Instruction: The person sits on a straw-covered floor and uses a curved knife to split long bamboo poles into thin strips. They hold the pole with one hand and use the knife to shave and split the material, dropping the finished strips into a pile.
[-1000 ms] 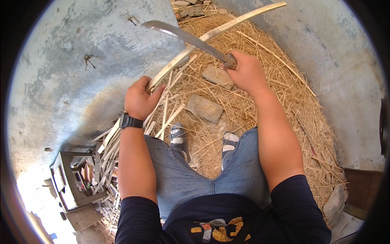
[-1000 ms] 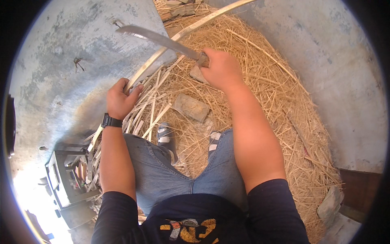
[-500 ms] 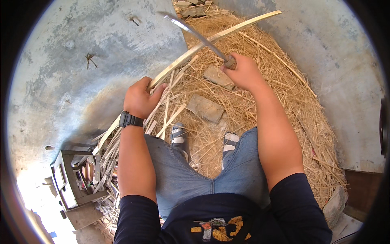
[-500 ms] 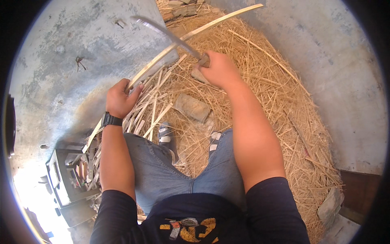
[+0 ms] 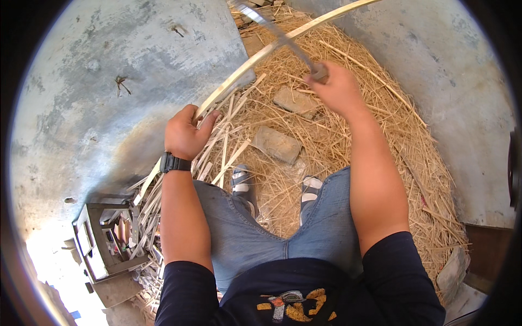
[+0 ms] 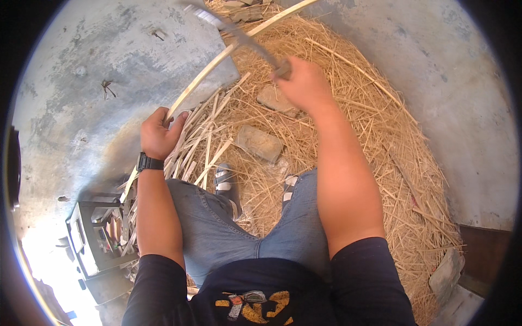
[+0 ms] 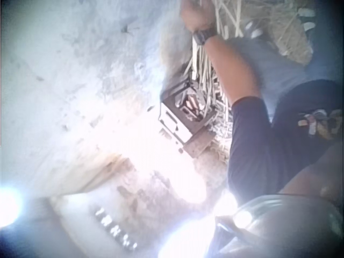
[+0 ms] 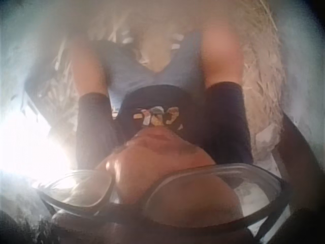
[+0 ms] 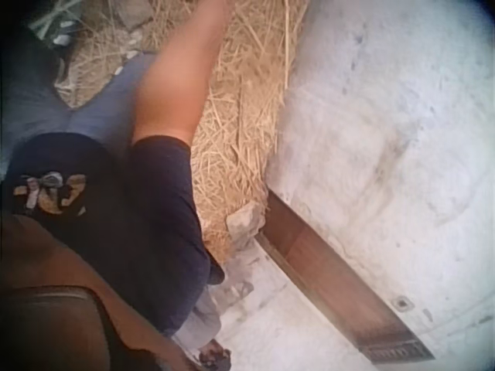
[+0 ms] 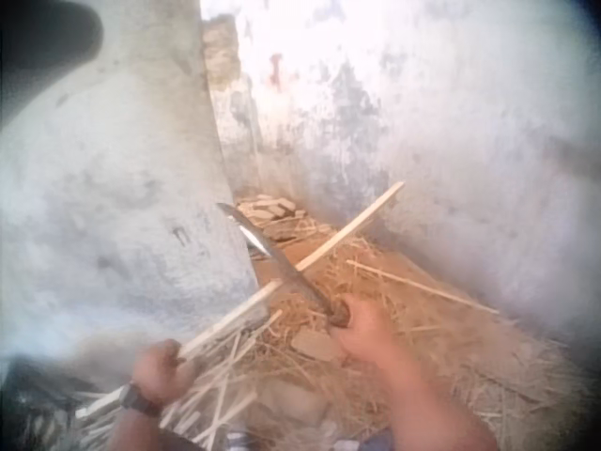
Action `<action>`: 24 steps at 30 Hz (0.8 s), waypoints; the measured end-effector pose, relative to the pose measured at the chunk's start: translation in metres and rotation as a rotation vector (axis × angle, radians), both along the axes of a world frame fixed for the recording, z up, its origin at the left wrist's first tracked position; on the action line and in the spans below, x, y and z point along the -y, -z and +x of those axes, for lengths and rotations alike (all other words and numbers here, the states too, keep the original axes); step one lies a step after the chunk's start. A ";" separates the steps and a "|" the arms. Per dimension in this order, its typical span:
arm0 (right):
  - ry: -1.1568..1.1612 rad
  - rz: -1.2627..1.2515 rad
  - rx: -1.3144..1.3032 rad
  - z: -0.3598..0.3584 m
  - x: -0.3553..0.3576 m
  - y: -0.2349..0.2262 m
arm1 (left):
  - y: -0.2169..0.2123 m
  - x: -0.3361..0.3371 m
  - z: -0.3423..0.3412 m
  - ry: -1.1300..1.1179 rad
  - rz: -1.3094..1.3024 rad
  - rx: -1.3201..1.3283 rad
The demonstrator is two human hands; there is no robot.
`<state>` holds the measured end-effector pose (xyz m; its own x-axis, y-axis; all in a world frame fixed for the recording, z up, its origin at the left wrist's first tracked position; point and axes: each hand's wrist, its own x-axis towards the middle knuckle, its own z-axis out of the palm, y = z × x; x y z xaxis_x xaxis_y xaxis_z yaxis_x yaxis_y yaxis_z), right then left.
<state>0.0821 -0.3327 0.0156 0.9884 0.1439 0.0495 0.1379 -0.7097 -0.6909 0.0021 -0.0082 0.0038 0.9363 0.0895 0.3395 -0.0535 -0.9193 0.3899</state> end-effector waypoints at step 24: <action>0.037 0.093 0.163 -0.003 0.011 0.006 | 0.005 0.000 0.003 0.000 -0.035 0.075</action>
